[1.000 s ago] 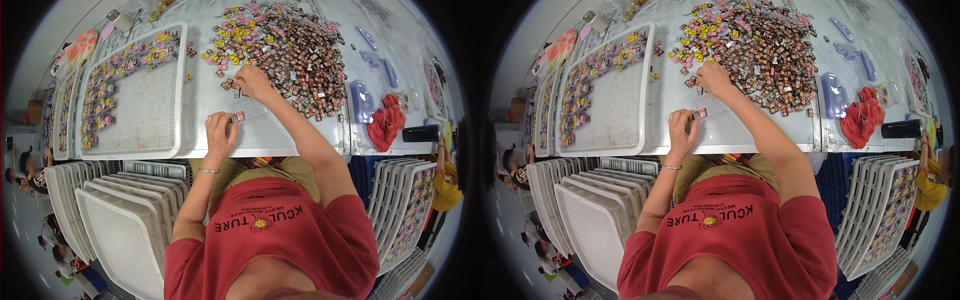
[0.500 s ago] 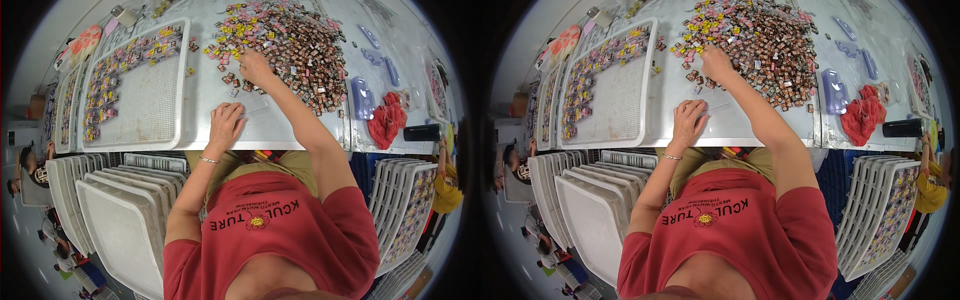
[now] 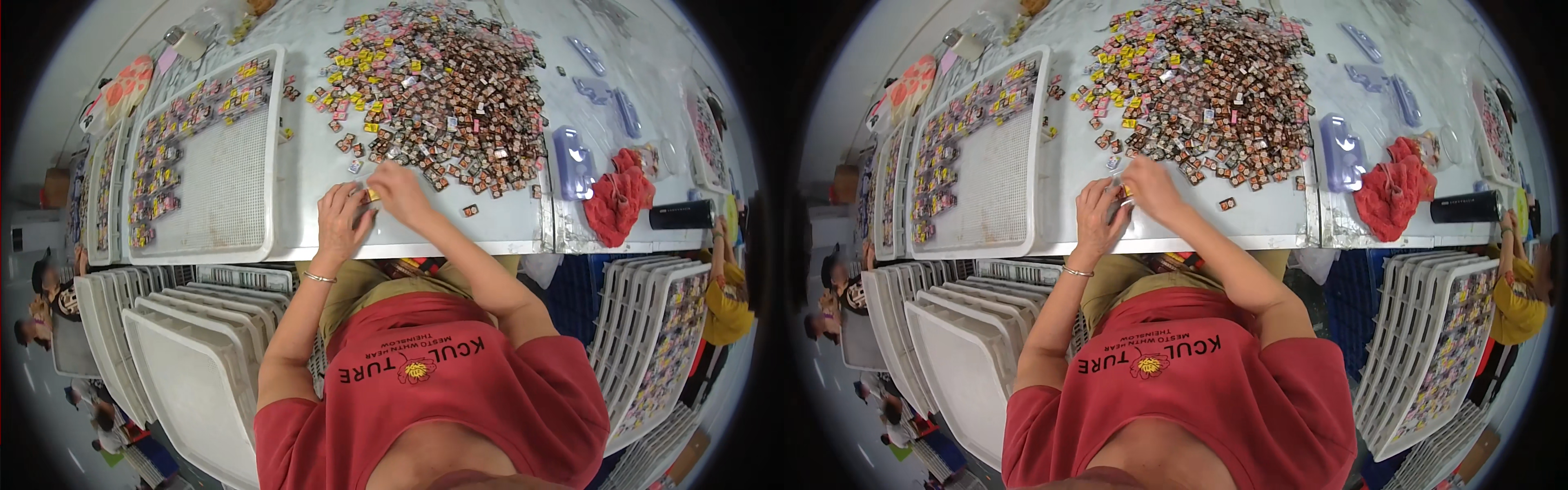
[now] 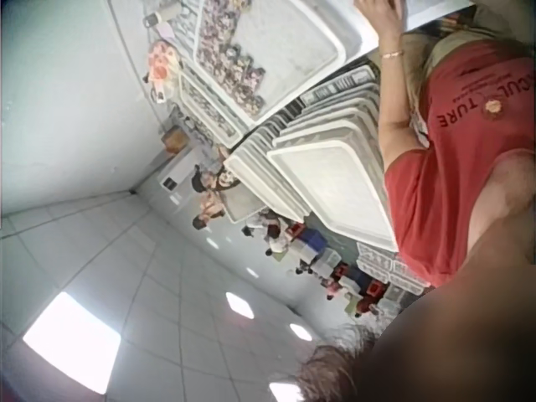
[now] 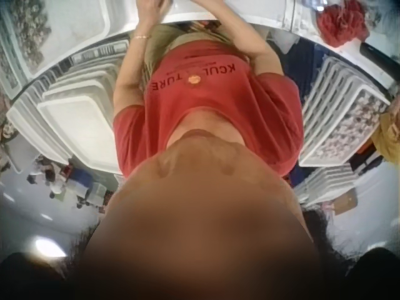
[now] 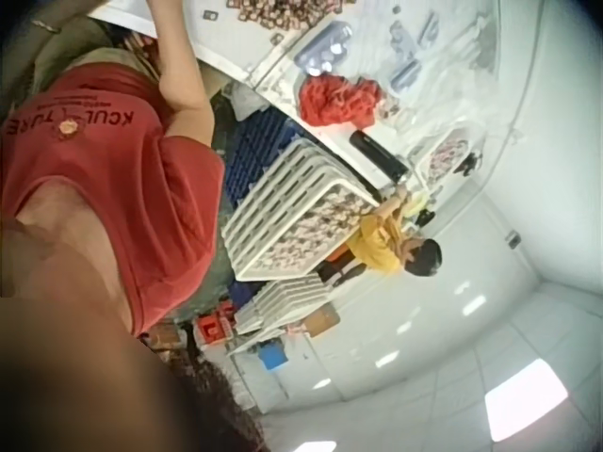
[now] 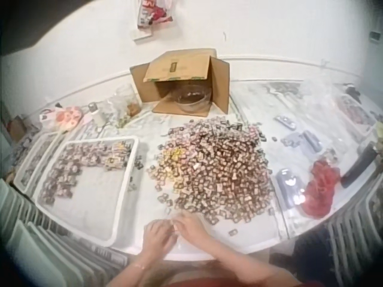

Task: Sorting small colorful toy components from a pile and arranging them into a structured pattern on a white tray.

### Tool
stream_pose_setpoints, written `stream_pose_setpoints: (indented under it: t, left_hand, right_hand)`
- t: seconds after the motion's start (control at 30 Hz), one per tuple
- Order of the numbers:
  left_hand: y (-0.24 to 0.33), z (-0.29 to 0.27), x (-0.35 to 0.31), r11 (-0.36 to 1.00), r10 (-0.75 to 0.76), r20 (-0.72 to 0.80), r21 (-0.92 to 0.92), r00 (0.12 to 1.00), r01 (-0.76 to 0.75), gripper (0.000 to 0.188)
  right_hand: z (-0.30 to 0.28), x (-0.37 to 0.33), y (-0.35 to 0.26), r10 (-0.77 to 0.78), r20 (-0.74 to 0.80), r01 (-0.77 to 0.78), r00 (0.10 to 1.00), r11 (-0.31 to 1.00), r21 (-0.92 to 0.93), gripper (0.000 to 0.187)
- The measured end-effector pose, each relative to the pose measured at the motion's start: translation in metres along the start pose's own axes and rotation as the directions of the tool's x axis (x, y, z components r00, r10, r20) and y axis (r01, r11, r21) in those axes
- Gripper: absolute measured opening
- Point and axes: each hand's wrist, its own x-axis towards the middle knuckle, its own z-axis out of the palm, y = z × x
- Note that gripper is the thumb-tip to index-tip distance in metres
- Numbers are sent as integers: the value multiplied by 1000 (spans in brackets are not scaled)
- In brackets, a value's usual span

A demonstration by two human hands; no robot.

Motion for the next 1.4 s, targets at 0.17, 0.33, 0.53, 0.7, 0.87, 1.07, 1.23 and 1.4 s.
stream_pose_setpoints:
  t: [0.17, 0.33, 0.53, 0.7, 0.87, 1.07, 1.23, 1.4]
  left_hand:
    - [-7, -1, -6, 975, -221, -104, -31, 970, 219, 29]
    - [-35, 13, -16, 785, -607, -343, -396, 717, 475, 22]
    - [-35, 8, -14, 815, -578, -373, -307, 726, 491, 23]
    - [-28, 4, -8, 862, -507, -328, -194, 797, 468, 21]
    - [1, 5, -14, 965, -237, -249, 54, 939, 258, 26]
    - [29, 15, -15, 975, -143, 100, 186, 985, 122, 47]
    - [28, 16, -14, 978, -138, 103, 173, 985, 119, 51]
    - [30, 14, -11, 981, -149, 82, 139, 985, 136, 53]
  right_hand:
    - [-53, 51, 13, 182, 46, -187, 982, 970, 154, 11]
    - [-1, 86, 31, -81, 185, 112, 979, 980, -166, 13]
    - [23, 93, 25, -59, 316, 186, 947, 903, -389, 15]
    - [22, 91, 30, -67, 218, 128, 974, 951, -282, 16]
    - [-28, 60, 35, -42, 200, 11, 979, 988, 154, 18]
    - [-31, 27, 14, 74, 315, -137, 946, 973, 184, 10]
    - [-15, 2, 14, -145, 67, 152, 987, 982, -113, 7]
    - [-22, 2, 13, -136, 65, 132, 989, 990, 54, 5]
